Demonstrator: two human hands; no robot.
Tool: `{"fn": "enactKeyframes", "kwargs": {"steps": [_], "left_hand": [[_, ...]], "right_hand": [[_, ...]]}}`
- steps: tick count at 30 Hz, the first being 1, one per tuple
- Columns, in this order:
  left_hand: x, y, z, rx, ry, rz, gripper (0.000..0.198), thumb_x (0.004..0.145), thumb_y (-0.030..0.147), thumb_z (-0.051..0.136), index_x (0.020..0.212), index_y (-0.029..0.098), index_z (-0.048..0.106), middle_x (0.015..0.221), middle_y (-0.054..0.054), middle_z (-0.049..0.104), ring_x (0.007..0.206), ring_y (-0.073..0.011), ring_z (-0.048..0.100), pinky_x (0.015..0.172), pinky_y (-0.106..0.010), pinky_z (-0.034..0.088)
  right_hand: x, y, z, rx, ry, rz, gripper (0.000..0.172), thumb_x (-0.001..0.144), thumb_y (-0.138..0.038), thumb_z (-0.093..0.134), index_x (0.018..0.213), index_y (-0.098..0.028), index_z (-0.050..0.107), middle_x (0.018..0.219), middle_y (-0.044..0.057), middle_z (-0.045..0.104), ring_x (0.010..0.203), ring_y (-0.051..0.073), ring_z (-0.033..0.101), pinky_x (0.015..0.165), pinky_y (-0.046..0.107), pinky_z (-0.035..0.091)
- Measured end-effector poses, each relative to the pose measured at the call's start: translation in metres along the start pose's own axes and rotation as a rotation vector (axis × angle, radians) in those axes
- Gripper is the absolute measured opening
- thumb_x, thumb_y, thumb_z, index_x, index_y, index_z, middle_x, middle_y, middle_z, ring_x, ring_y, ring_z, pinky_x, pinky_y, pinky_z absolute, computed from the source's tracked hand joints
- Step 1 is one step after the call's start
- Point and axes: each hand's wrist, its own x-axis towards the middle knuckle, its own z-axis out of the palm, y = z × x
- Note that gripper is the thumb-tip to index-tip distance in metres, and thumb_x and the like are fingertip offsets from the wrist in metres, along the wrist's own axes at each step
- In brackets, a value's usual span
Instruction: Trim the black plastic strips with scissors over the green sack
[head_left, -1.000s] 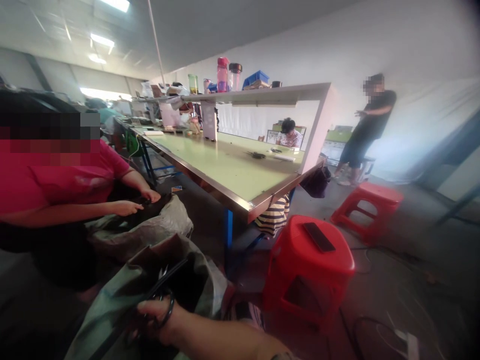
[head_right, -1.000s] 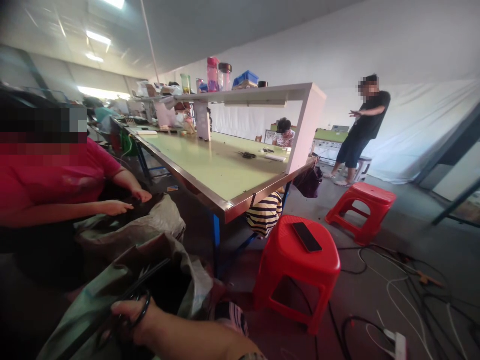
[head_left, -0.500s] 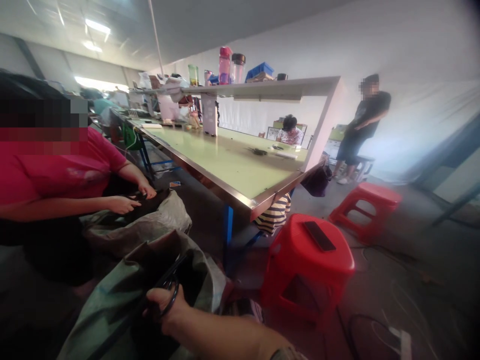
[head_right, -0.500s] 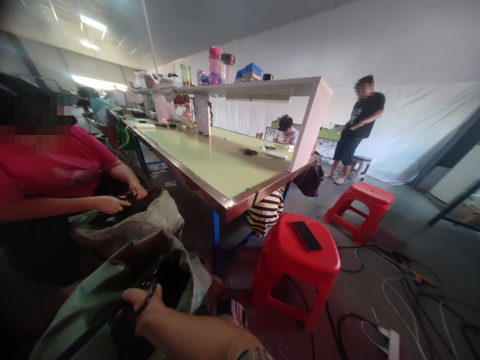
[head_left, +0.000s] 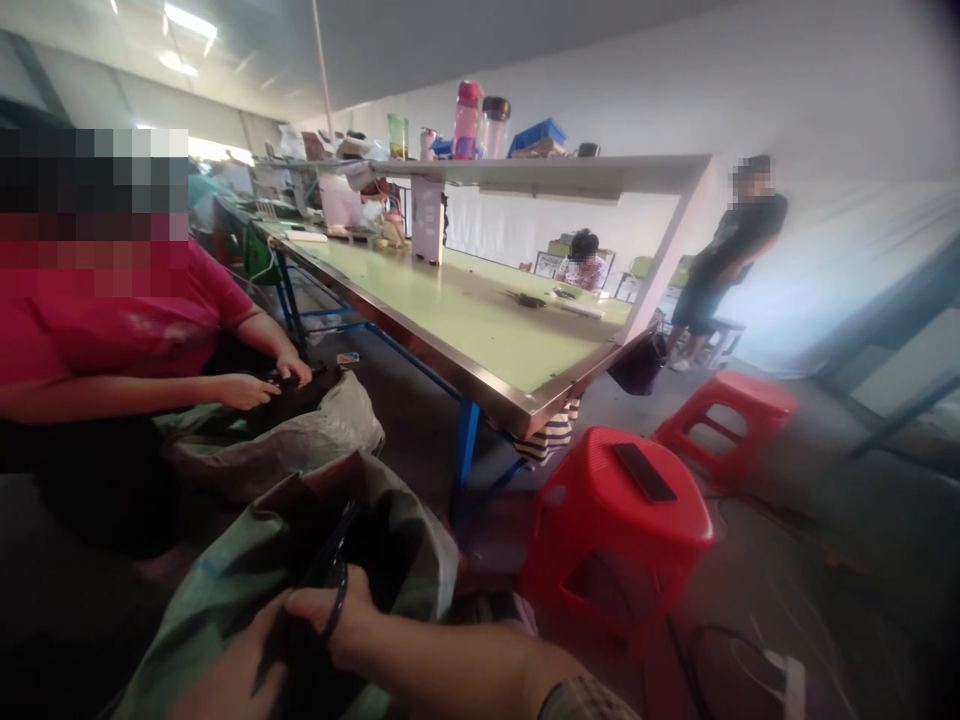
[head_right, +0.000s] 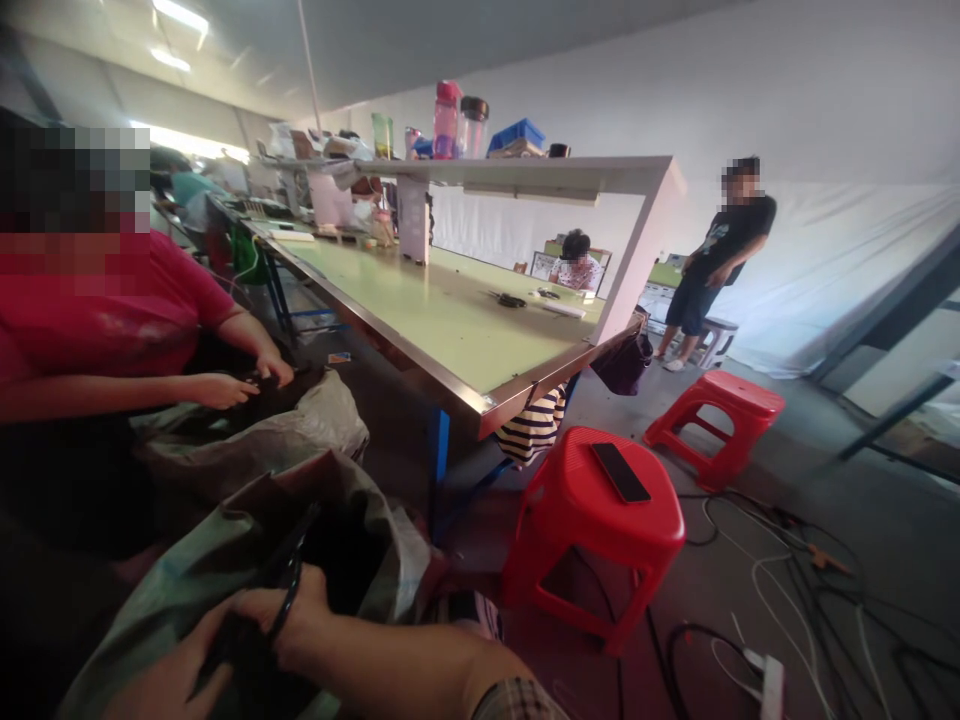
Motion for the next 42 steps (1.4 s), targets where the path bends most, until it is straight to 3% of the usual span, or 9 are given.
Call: {"fn": "enactKeyframes", "kwargs": {"steps": [3,6,12,15,20,25,31,35,42], "left_hand": [[0.006,-0.007,-0.005,-0.212,-0.106,0.097,0.056,0.074,0.031,0.046,0.129,0.021,0.051,0.117,-0.003,0.065,0.098,-0.0226,0.065,0.080,-0.026,0.052],[0.015,-0.009,-0.004,-0.370,-0.120,0.133,0.052,0.080,0.036,0.044,0.129,0.023,0.051,0.119,-0.001,0.064,0.108,-0.0202,0.061,0.090,-0.025,0.049],[0.018,-0.011,0.003,-0.391,-0.085,0.174,0.049,0.087,0.040,0.037,0.128,0.018,0.053,0.126,-0.005,0.059,0.114,-0.0208,0.055,0.102,-0.033,0.040],[0.021,-0.019,-0.003,-0.387,-0.049,0.123,0.043,0.088,0.038,0.038,0.121,0.020,0.059,0.118,-0.004,0.064,0.106,-0.0200,0.059,0.096,-0.030,0.042],[0.018,-0.025,-0.013,-0.412,-0.120,0.126,0.039,0.087,0.037,0.042,0.117,0.022,0.061,0.105,-0.004,0.068,0.094,-0.0201,0.062,0.085,-0.028,0.045],[0.015,-0.022,-0.006,-0.538,-0.181,0.153,0.033,0.083,0.035,0.050,0.109,0.022,0.064,0.097,-0.005,0.068,0.084,-0.0187,0.061,0.076,-0.028,0.046],[0.019,-0.011,0.009,-1.001,-0.217,-0.152,0.040,0.080,0.048,0.053,0.097,0.012,0.061,0.068,-0.001,0.058,0.048,-0.0088,0.048,0.043,-0.020,0.036],[0.024,-0.020,0.005,-1.098,-0.091,-0.234,0.042,0.078,0.044,0.055,0.107,0.014,0.060,0.065,0.001,0.054,0.045,-0.0061,0.045,0.042,-0.018,0.034],[0.026,-0.032,0.002,-1.119,-0.033,-0.285,0.036,0.077,0.040,0.057,0.101,0.014,0.061,0.075,-0.002,0.061,0.048,-0.0066,0.049,0.041,-0.017,0.035]], "right_hand": [[0.005,0.000,-0.004,-0.011,-0.075,-0.065,0.018,0.051,-0.014,0.071,0.068,-0.014,0.064,0.060,-0.001,0.058,0.054,0.014,0.056,0.046,0.023,0.043],[0.008,0.001,-0.010,-0.056,-0.139,-0.082,0.021,0.051,-0.017,0.071,0.072,-0.013,0.068,0.060,-0.002,0.060,0.054,0.013,0.055,0.048,0.023,0.043],[0.008,-0.004,-0.021,-0.077,-0.267,-0.170,0.024,0.056,-0.031,0.071,0.071,-0.013,0.067,0.060,0.000,0.062,0.054,0.013,0.053,0.053,0.025,0.042],[0.021,-0.012,-0.021,-0.177,-0.237,-0.229,0.023,0.058,-0.034,0.072,0.063,-0.013,0.063,0.055,0.000,0.060,0.051,0.012,0.052,0.052,0.024,0.040],[0.031,-0.024,-0.024,-0.149,-0.211,-0.213,0.031,0.062,-0.042,0.071,0.074,-0.014,0.063,0.067,0.003,0.065,0.056,0.013,0.057,0.052,0.023,0.041],[0.032,-0.024,-0.023,-0.173,-0.112,-0.221,0.027,0.061,-0.037,0.070,0.073,-0.014,0.062,0.069,0.004,0.065,0.060,0.014,0.057,0.053,0.024,0.042],[0.031,-0.009,-0.025,-0.399,-0.292,-0.372,0.032,0.069,-0.045,0.067,0.077,-0.015,0.061,0.067,0.002,0.061,0.062,0.014,0.056,0.059,0.026,0.045],[0.031,-0.012,-0.035,-0.676,-0.372,-0.442,0.038,0.078,-0.052,0.056,0.086,-0.016,0.061,0.075,0.004,0.064,0.067,0.016,0.058,0.065,0.028,0.045],[0.026,-0.015,-0.050,-1.153,-0.510,-0.471,0.039,0.081,-0.054,0.053,0.098,-0.019,0.060,0.091,0.004,0.065,0.081,0.017,0.059,0.072,0.028,0.043]]}}
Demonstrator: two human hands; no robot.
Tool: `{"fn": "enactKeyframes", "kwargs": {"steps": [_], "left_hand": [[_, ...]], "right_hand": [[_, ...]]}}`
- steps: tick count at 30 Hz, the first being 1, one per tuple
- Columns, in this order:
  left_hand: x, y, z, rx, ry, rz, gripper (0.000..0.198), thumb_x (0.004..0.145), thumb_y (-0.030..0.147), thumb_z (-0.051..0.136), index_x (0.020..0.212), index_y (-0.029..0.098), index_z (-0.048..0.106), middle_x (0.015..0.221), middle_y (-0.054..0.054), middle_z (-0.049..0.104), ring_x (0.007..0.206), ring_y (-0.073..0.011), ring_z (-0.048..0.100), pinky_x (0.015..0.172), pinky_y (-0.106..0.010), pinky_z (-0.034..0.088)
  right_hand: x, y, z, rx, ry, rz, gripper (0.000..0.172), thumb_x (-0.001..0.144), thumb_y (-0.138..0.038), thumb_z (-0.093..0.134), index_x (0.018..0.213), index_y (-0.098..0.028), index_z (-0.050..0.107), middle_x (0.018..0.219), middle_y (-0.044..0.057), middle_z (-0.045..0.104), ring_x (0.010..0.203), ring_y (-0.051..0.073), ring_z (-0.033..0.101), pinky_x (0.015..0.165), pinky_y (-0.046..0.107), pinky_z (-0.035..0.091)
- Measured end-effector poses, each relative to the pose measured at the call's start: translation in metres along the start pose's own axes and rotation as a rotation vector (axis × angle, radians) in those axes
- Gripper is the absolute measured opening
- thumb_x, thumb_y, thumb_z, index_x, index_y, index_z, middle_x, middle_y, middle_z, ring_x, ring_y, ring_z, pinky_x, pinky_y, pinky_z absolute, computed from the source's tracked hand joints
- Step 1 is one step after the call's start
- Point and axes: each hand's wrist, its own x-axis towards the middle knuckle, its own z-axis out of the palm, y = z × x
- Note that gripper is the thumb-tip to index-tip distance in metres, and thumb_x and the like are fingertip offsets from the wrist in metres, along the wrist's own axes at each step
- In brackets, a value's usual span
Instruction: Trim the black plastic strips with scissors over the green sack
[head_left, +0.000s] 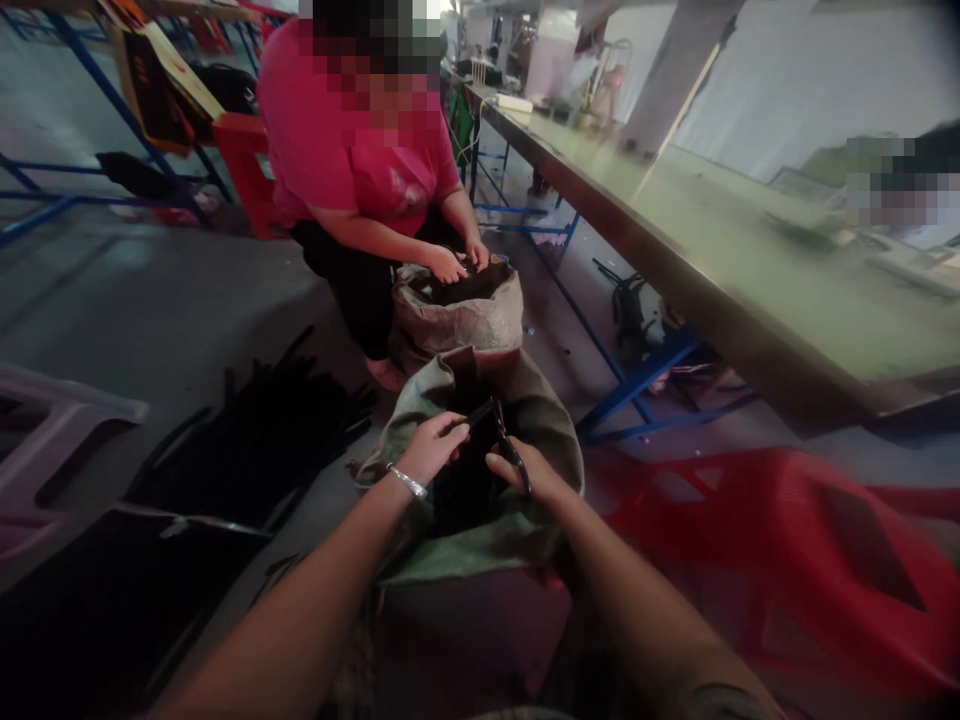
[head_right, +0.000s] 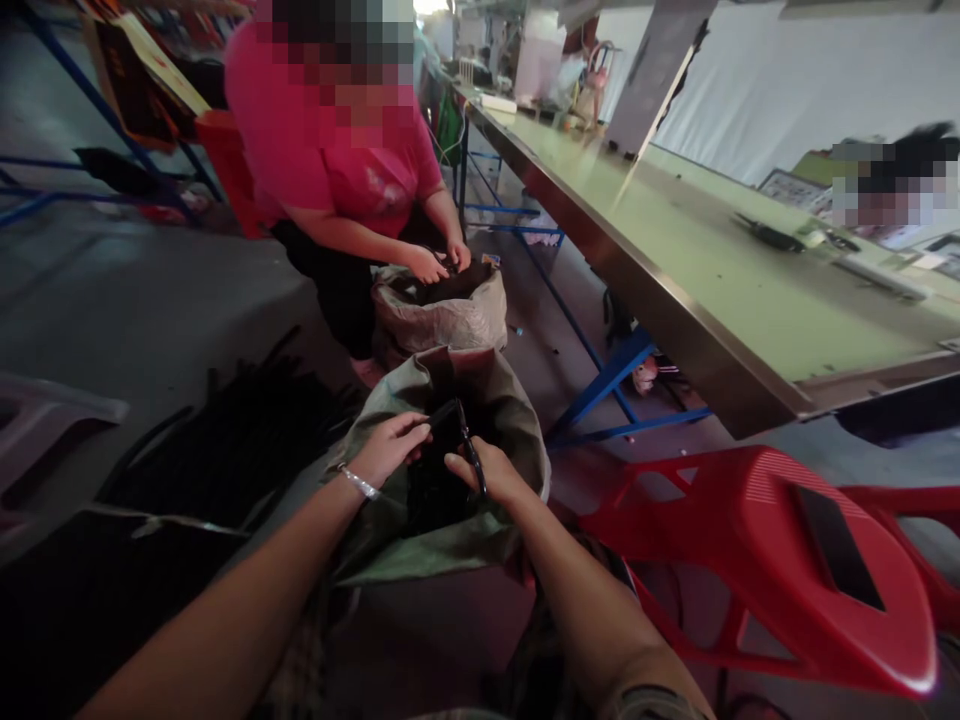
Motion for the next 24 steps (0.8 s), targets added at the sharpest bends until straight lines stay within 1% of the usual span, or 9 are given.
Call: {"fn": "enactKeyframes", "kwargs": {"steps": [3,6,8,11,14,17,19,24], "left_hand": [[-0.001,0.002,0.002,0.004,-0.027,0.008,0.042,0.077,0.039,0.057,0.111,0.014,0.061,0.071,-0.001,0.060,0.045,-0.0058,0.045,0.041,-0.017,0.033],[-0.002,0.003,0.002,0.059,-0.045,0.054,0.046,0.077,0.038,0.058,0.116,0.014,0.062,0.069,-0.001,0.062,0.048,-0.0077,0.047,0.045,-0.019,0.035],[-0.002,0.003,0.000,0.130,-0.068,0.112,0.044,0.078,0.037,0.057,0.116,0.014,0.063,0.074,-0.003,0.066,0.056,-0.0108,0.053,0.051,-0.021,0.040],[0.000,0.000,-0.003,0.216,-0.125,0.191,0.043,0.080,0.034,0.053,0.118,0.015,0.062,0.090,-0.006,0.069,0.072,-0.0150,0.059,0.064,-0.024,0.046],[0.002,-0.004,-0.006,0.277,-0.181,0.210,0.044,0.081,0.032,0.051,0.120,0.016,0.060,0.102,-0.007,0.068,0.080,-0.0166,0.061,0.073,-0.027,0.047],[0.004,-0.008,-0.009,0.307,-0.199,0.214,0.042,0.080,0.031,0.051,0.119,0.017,0.061,0.106,-0.006,0.067,0.086,-0.0176,0.060,0.078,-0.027,0.046],[0.004,-0.010,-0.010,0.306,-0.201,0.196,0.042,0.079,0.031,0.051,0.118,0.017,0.062,0.103,-0.006,0.067,0.084,-0.0173,0.060,0.075,-0.026,0.046],[0.004,-0.011,-0.014,0.273,-0.236,0.105,0.044,0.078,0.031,0.052,0.117,0.015,0.061,0.084,-0.004,0.066,0.063,-0.0120,0.053,0.059,-0.022,0.042]], "right_hand": [[-0.003,-0.002,0.001,-0.054,-0.076,0.002,0.040,0.082,-0.055,0.051,0.095,-0.018,0.060,0.089,0.005,0.065,0.079,0.018,0.059,0.070,0.028,0.043],[-0.003,-0.004,0.001,-0.066,-0.092,-0.010,0.041,0.083,-0.056,0.049,0.094,-0.018,0.059,0.088,0.005,0.065,0.077,0.017,0.059,0.069,0.027,0.043],[-0.003,-0.004,0.001,-0.063,-0.093,-0.015,0.041,0.083,-0.056,0.049,0.093,-0.018,0.059,0.086,0.004,0.065,0.076,0.017,0.059,0.068,0.026,0.043],[-0.004,-0.004,0.001,-0.064,-0.091,-0.016,0.039,0.082,-0.055,0.052,0.091,-0.018,0.061,0.083,0.004,0.065,0.074,0.016,0.058,0.065,0.025,0.042],[-0.003,0.000,0.003,-0.070,-0.069,-0.009,0.033,0.080,-0.050,0.056,0.084,-0.018,0.062,0.077,0.003,0.064,0.068,0.016,0.056,0.061,0.025,0.040],[-0.003,0.004,0.009,-0.062,-0.051,-0.008,0.026,0.081,-0.041,0.055,0.073,-0.017,0.060,0.068,0.002,0.062,0.061,0.013,0.053,0.057,0.023,0.036],[-0.004,0.006,0.014,-0.040,-0.043,-0.005,0.025,0.082,-0.037,0.053,0.066,-0.017,0.057,0.062,0.001,0.059,0.056,0.012,0.049,0.054,0.022,0.033],[-0.008,0.004,0.025,-0.026,-0.027,0.031,0.024,0.081,-0.031,0.049,0.061,-0.018,0.053,0.056,-0.001,0.055,0.051,0.010,0.044,0.051,0.022,0.030]]}}
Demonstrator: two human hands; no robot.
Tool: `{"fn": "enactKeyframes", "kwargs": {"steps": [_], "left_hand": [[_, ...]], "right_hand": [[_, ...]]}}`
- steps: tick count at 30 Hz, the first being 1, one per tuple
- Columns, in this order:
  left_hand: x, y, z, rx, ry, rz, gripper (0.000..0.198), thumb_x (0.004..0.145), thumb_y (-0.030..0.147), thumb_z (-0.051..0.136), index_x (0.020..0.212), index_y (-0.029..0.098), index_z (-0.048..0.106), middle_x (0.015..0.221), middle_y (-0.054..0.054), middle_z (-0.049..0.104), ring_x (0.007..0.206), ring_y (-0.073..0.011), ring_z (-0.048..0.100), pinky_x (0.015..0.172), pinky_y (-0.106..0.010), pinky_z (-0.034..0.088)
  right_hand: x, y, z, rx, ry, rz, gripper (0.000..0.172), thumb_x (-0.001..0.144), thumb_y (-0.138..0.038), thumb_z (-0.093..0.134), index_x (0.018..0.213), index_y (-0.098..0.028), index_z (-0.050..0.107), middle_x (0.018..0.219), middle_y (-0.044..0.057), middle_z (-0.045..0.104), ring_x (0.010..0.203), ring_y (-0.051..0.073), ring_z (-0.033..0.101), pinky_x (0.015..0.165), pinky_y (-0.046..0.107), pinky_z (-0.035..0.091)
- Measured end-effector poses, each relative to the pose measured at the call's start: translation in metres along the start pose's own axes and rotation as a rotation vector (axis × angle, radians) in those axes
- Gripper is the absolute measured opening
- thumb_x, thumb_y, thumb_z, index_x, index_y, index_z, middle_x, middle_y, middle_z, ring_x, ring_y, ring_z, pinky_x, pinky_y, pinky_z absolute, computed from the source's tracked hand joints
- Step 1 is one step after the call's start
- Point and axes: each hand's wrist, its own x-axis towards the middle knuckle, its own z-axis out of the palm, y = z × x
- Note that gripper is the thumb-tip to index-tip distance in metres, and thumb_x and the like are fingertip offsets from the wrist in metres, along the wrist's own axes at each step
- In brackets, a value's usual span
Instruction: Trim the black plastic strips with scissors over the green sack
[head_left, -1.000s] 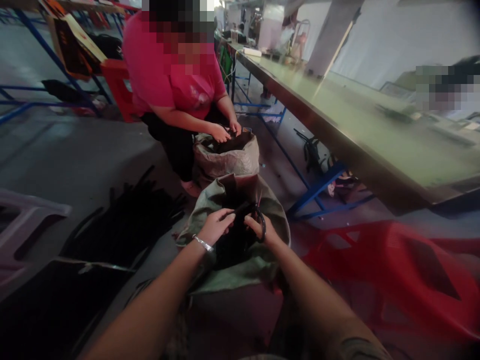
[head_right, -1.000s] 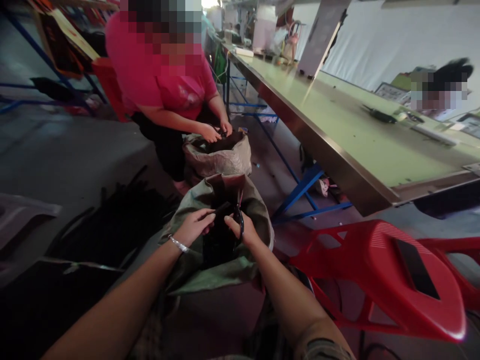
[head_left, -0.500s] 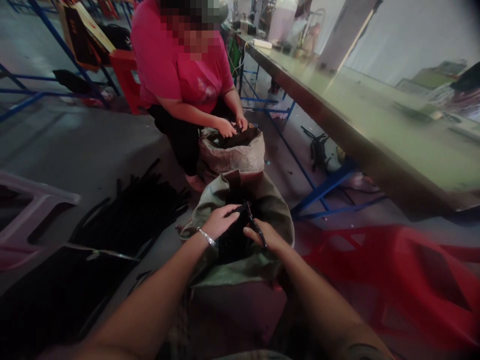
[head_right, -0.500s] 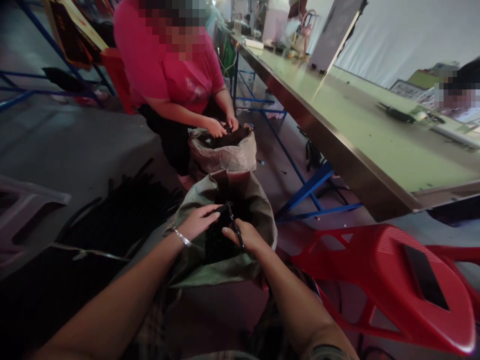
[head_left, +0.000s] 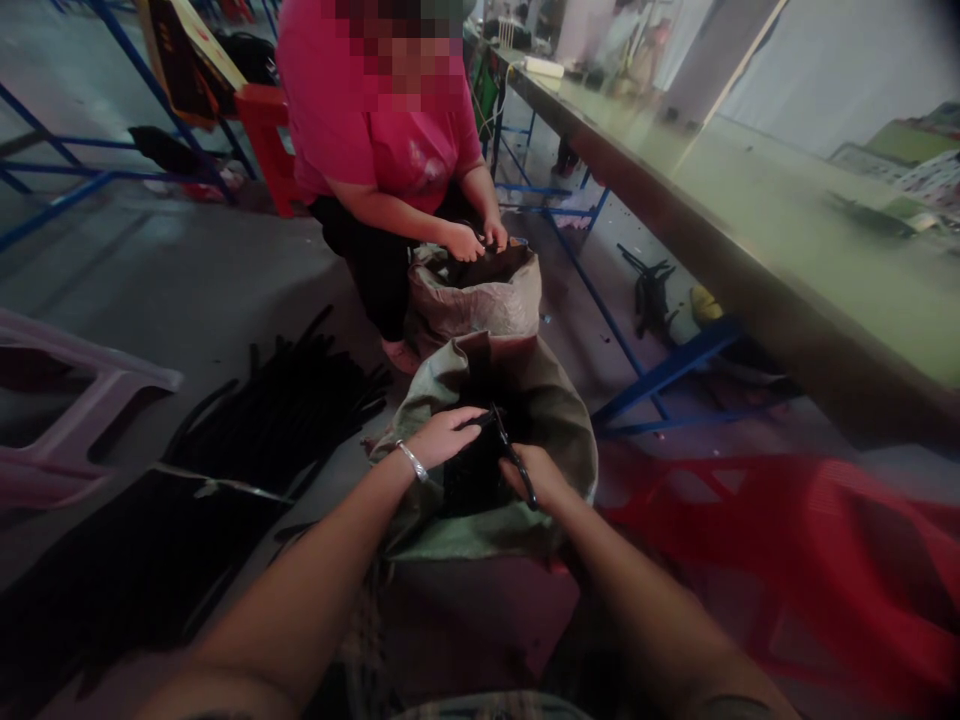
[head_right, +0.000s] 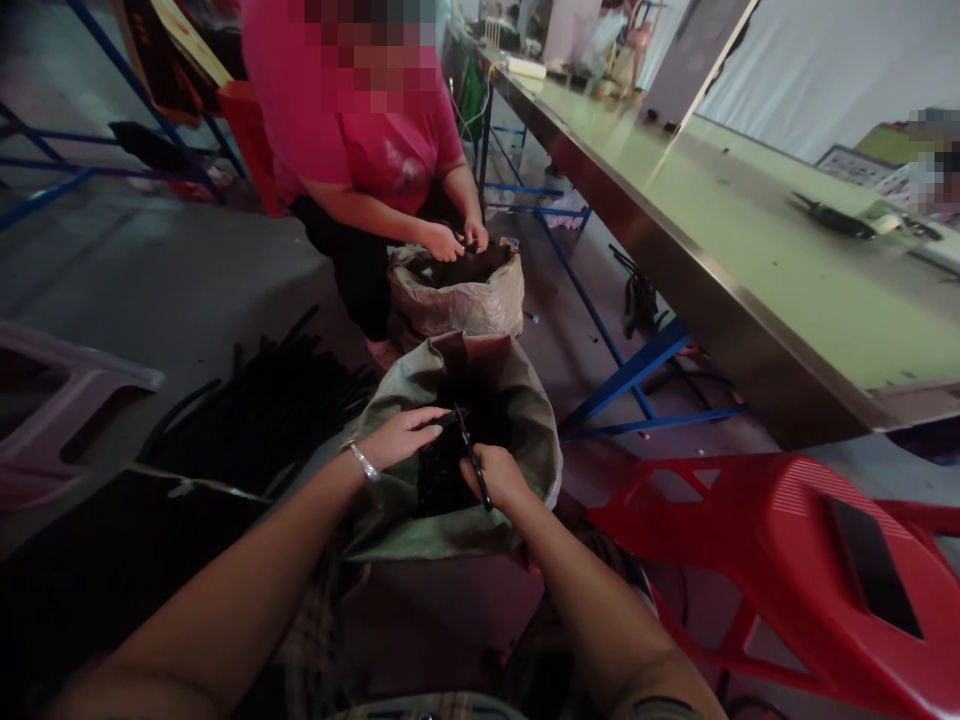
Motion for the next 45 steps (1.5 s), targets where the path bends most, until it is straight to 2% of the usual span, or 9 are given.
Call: {"fn": "enactKeyframes", "kwargs": {"steps": [5,13,16,20,26,31,35,39,45], "left_hand": [[-0.002,0.000,-0.001,-0.038,-0.053,-0.070,0.046,0.078,0.031,0.051,0.120,0.013,0.059,0.061,0.001,0.054,0.052,-0.0092,0.044,0.050,-0.020,0.033],[-0.003,0.000,0.001,-0.031,-0.066,-0.111,0.047,0.076,0.030,0.052,0.119,0.014,0.060,0.059,0.002,0.052,0.051,-0.0085,0.043,0.050,-0.019,0.033],[-0.005,0.002,0.001,0.021,-0.070,-0.082,0.045,0.076,0.031,0.051,0.117,0.015,0.062,0.066,0.000,0.059,0.055,-0.0099,0.047,0.053,-0.020,0.036],[-0.005,0.000,0.001,0.121,-0.053,-0.004,0.038,0.075,0.030,0.051,0.108,0.020,0.067,0.088,-0.002,0.068,0.074,-0.0151,0.057,0.068,-0.022,0.043],[-0.002,-0.004,0.001,0.192,-0.078,0.012,0.040,0.075,0.029,0.051,0.112,0.022,0.066,0.103,-0.001,0.068,0.091,-0.0185,0.059,0.083,-0.025,0.043],[-0.005,0.002,-0.001,0.155,-0.098,-0.010,0.039,0.077,0.030,0.049,0.110,0.019,0.066,0.086,-0.002,0.067,0.070,-0.0139,0.056,0.065,-0.022,0.042],[-0.006,0.004,-0.002,0.049,-0.147,-0.104,0.041,0.076,0.030,0.050,0.112,0.017,0.064,0.062,0.002,0.056,0.050,-0.0089,0.043,0.050,-0.020,0.032],[-0.006,0.003,-0.002,-0.036,-0.166,-0.159,0.043,0.075,0.030,0.051,0.114,0.016,0.062,0.053,0.004,0.047,0.046,-0.0079,0.038,0.046,-0.019,0.027],[-0.006,0.004,-0.002,-0.004,-0.164,-0.136,0.042,0.073,0.030,0.052,0.111,0.017,0.064,0.055,0.004,0.049,0.046,-0.0081,0.039,0.046,-0.019,0.028]], "right_hand": [[-0.003,0.006,0.010,0.011,0.026,-0.014,0.023,0.080,-0.030,0.046,0.061,-0.017,0.051,0.056,-0.002,0.053,0.050,0.010,0.043,0.050,0.022,0.029],[-0.007,0.015,0.026,0.106,0.038,0.026,0.020,0.077,-0.026,0.047,0.058,-0.019,0.045,0.050,-0.003,0.047,0.045,0.008,0.040,0.045,0.020,0.026],[-0.008,0.015,0.025,0.084,0.011,0.010,0.015,0.075,-0.024,0.048,0.061,-0.019,0.046,0.053,-0.002,0.050,0.047,0.009,0.041,0.046,0.020,0.029],[-0.007,0.014,0.022,0.008,-0.016,-0.006,0.002,0.073,-0.021,0.053,0.072,-0.018,0.053,0.066,0.000,0.058,0.057,0.010,0.048,0.055,0.021,0.034],[-0.003,0.012,0.016,-0.017,-0.059,0.036,0.009,0.075,-0.021,0.053,0.083,-0.018,0.055,0.076,0.002,0.061,0.064,0.012,0.051,0.059,0.022,0.036],[-0.003,0.009,0.008,0.006,-0.127,0.037,0.014,0.076,-0.024,0.051,0.088,-0.019,0.057,0.080,0.002,0.062,0.067,0.013,0.053,0.059,0.022,0.037],[-0.003,0.006,0.005,0.028,-0.143,0.036,0.016,0.074,-0.024,0.054,0.088,-0.019,0.059,0.080,0.001,0.063,0.068,0.014,0.054,0.060,0.023,0.037],[-0.002,0.006,0.005,0.045,-0.144,0.026,0.015,0.073,-0.023,0.054,0.087,-0.019,0.059,0.081,0.001,0.064,0.069,0.014,0.054,0.061,0.023,0.037],[-0.003,0.002,0.004,0.056,-0.138,0.026,0.009,0.073,-0.021,0.053,0.079,-0.018,0.058,0.074,0.000,0.062,0.064,0.012,0.052,0.058,0.022,0.036]]}}
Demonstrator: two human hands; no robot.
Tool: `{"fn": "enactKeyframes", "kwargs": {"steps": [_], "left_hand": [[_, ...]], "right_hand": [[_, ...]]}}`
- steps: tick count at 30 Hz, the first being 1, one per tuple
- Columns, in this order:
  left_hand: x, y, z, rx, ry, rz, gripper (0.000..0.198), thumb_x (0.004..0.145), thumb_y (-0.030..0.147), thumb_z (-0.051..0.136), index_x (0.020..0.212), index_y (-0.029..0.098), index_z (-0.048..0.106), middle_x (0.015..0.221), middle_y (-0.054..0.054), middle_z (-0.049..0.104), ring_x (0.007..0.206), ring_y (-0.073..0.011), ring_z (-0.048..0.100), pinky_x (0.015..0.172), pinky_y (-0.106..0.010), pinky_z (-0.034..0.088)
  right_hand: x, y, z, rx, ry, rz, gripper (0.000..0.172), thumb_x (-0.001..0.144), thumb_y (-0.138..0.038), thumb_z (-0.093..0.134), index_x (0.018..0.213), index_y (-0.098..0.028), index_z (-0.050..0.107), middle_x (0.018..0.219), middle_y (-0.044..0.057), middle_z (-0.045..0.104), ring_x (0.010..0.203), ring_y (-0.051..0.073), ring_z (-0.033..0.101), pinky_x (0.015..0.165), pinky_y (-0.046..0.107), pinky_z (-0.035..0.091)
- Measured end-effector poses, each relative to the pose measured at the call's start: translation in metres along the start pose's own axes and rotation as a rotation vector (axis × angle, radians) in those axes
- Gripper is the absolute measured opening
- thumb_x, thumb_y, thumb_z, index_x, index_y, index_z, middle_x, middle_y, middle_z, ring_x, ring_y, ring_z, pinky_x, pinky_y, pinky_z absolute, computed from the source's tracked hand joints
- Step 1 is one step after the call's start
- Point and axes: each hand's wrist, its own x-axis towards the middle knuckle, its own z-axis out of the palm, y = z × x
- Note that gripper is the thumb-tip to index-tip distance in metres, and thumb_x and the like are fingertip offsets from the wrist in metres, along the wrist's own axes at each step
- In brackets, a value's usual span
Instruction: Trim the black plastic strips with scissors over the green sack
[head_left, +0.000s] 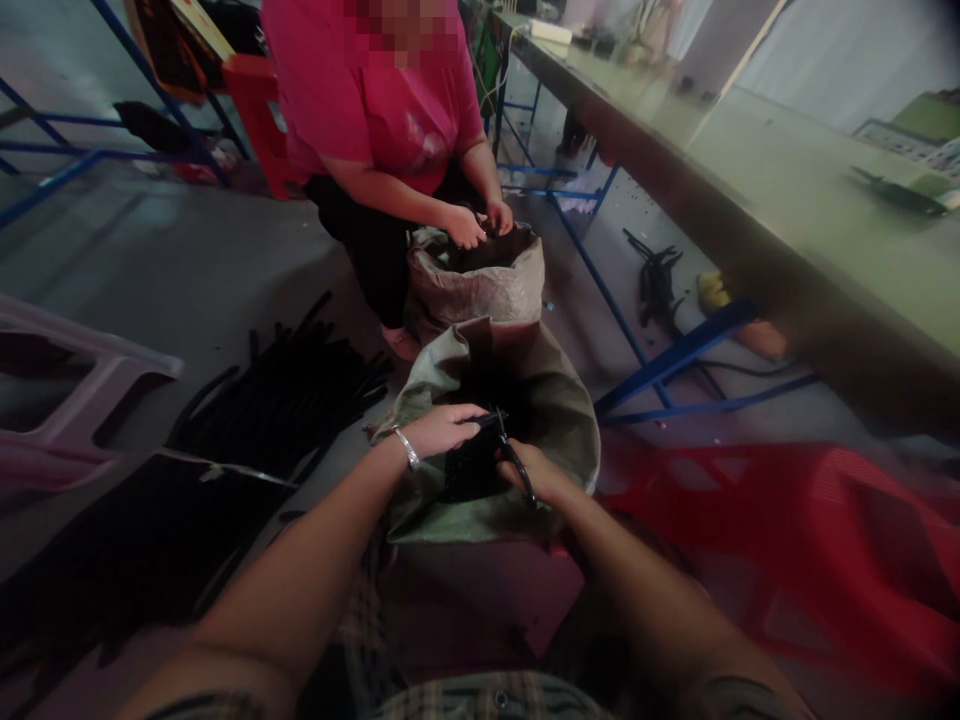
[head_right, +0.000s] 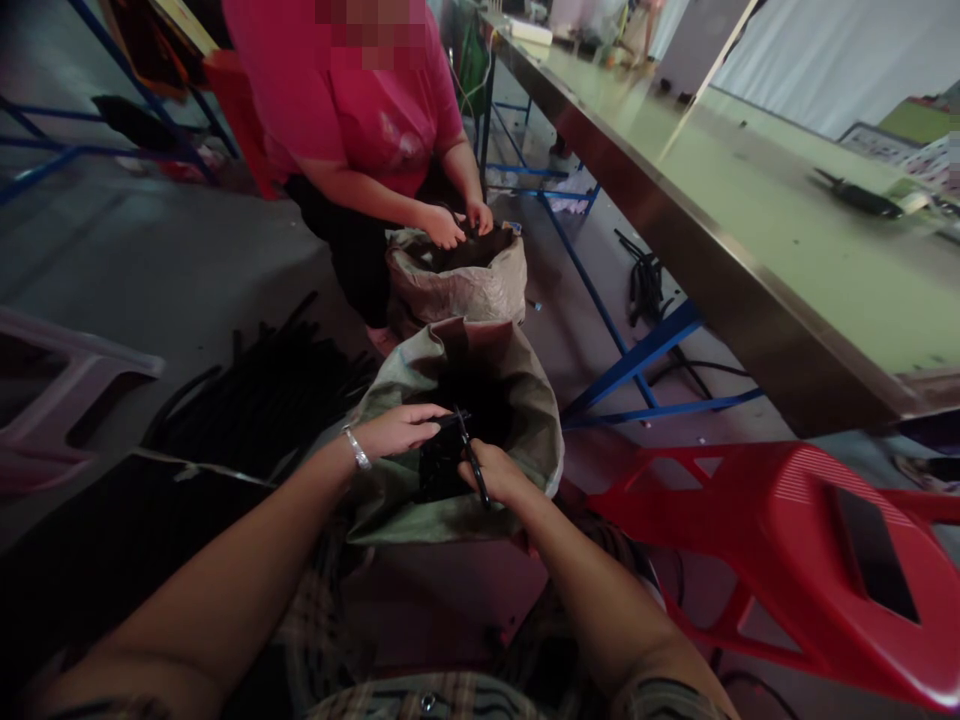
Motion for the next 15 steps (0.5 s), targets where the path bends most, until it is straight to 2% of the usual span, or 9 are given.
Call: {"fn": "enactKeyframes", "kwargs": {"steps": [2,7,15], "left_hand": [[0.000,0.000,0.001,0.026,0.018,0.025,0.040,0.073,0.030,0.052,0.108,0.017,0.065,0.057,0.003,0.051,0.047,-0.0077,0.039,0.046,-0.019,0.029],[0.002,-0.004,0.001,0.034,0.037,0.027,0.038,0.074,0.031,0.051,0.106,0.016,0.065,0.058,0.003,0.051,0.048,-0.0080,0.041,0.046,-0.019,0.029],[0.001,-0.004,-0.004,-0.014,0.008,-0.070,0.043,0.076,0.034,0.051,0.114,0.016,0.060,0.049,0.006,0.041,0.043,-0.0071,0.035,0.043,-0.018,0.024]], "right_hand": [[-0.001,0.000,0.002,0.014,0.013,-0.004,0.006,0.073,-0.021,0.052,0.072,-0.018,0.057,0.068,0.000,0.060,0.060,0.011,0.050,0.055,0.021,0.035],[-0.002,0.007,0.010,0.064,0.039,-0.013,0.017,0.077,-0.024,0.048,0.061,-0.018,0.051,0.053,-0.001,0.053,0.048,0.009,0.043,0.047,0.021,0.029],[0.001,0.017,0.019,0.035,0.077,-0.002,0.018,0.076,-0.026,0.046,0.060,-0.018,0.046,0.051,-0.003,0.049,0.045,0.007,0.039,0.046,0.021,0.026]]}}
